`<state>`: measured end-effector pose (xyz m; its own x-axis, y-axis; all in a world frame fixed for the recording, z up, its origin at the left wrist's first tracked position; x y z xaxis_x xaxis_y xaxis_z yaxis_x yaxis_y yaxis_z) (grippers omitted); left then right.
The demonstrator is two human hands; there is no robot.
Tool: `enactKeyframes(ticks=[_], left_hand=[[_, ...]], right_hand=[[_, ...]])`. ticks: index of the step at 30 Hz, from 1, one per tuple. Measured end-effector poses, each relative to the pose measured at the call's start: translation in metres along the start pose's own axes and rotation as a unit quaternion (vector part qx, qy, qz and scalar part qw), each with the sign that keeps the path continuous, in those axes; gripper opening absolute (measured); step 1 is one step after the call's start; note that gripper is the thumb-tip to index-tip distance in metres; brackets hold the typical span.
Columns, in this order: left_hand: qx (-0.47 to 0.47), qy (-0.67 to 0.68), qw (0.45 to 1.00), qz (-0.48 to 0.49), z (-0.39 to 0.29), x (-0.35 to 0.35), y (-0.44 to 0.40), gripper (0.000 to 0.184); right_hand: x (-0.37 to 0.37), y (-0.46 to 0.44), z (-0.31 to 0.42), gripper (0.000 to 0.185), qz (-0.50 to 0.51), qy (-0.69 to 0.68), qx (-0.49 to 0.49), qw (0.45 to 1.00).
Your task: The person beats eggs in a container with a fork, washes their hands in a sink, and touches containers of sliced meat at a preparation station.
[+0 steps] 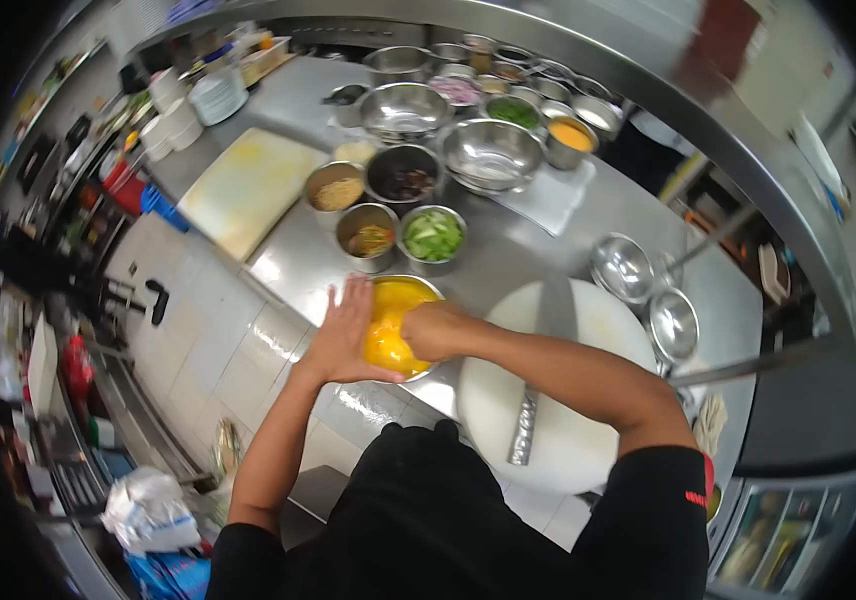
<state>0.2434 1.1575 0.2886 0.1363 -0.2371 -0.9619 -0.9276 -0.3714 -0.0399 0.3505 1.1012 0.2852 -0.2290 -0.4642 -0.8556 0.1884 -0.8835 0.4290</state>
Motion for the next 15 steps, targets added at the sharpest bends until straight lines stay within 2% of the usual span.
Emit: enactKeyframes(ticks=[1, 3, 6, 7, 8, 10, 11, 12, 14, 15], left_hand=[[-0.006, 0.014, 1.0, 0.002, 0.0, -0.004, 0.0, 0.145], [-0.012, 0.021, 1.0, -0.011, 0.003, -0.007, 0.003, 0.144], [0.001, 0.032, 0.999, -0.025, 0.002, -0.009, 0.002, 0.143], [-0.001, 0.03, 0.999, -0.026, 0.003, -0.009, 0.002, 0.142], [-0.003, 0.029, 0.999, -0.024, 0.003, -0.006, 0.004, 0.141], [0.007, 0.042, 0.998, -0.049, 0.005, -0.005, 0.006, 0.138], [0.014, 0.049, 0.996, -0.068, 0.005, -0.006, 0.008, 0.135], [0.014, 0.046, 0.996, -0.074, 0.008, -0.006, 0.007, 0.135], [0.024, 0.077, 0.994, -0.078, 0.01, -0.001, 0.008, 0.125], [0.023, 0.076, 0.994, -0.081, 0.01, 0.0, 0.01, 0.125]], right_hand=[[-0.004, -0.003, 0.0, 0.021, 0.007, 0.011, -0.016, 1.0], [-0.02, -0.004, -0.019, 0.022, -0.049, 0.049, 0.079, 0.994], [0.001, 0.003, 0.003, 0.019, -0.009, 0.085, 0.088, 0.992], [-0.009, 0.01, 0.012, 0.017, -0.015, -0.009, 0.029, 0.999], [-0.015, 0.01, 0.007, 0.017, -0.013, -0.008, 0.035, 0.999], [-0.031, 0.011, -0.02, 0.016, -0.057, -0.092, 0.159, 0.981], [-0.019, 0.009, -0.023, 0.016, -0.064, 0.036, 0.164, 0.984], [-0.014, 0.013, -0.016, 0.016, -0.069, 0.041, 0.163, 0.983], [0.001, 0.014, 0.015, 0.016, -0.046, -0.043, 0.0, 0.998], [-0.006, 0.012, 0.008, 0.016, -0.076, -0.085, -0.027, 0.993]])
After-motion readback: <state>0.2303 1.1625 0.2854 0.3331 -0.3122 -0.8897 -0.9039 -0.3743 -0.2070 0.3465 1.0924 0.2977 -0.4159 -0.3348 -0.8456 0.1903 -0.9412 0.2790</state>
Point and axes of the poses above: each hand's wrist, its own y-axis away from the middle knuckle, its own x-axis out of the palm, z = x × y, the point moved 7 cm from there along -y, towards the middle knuckle
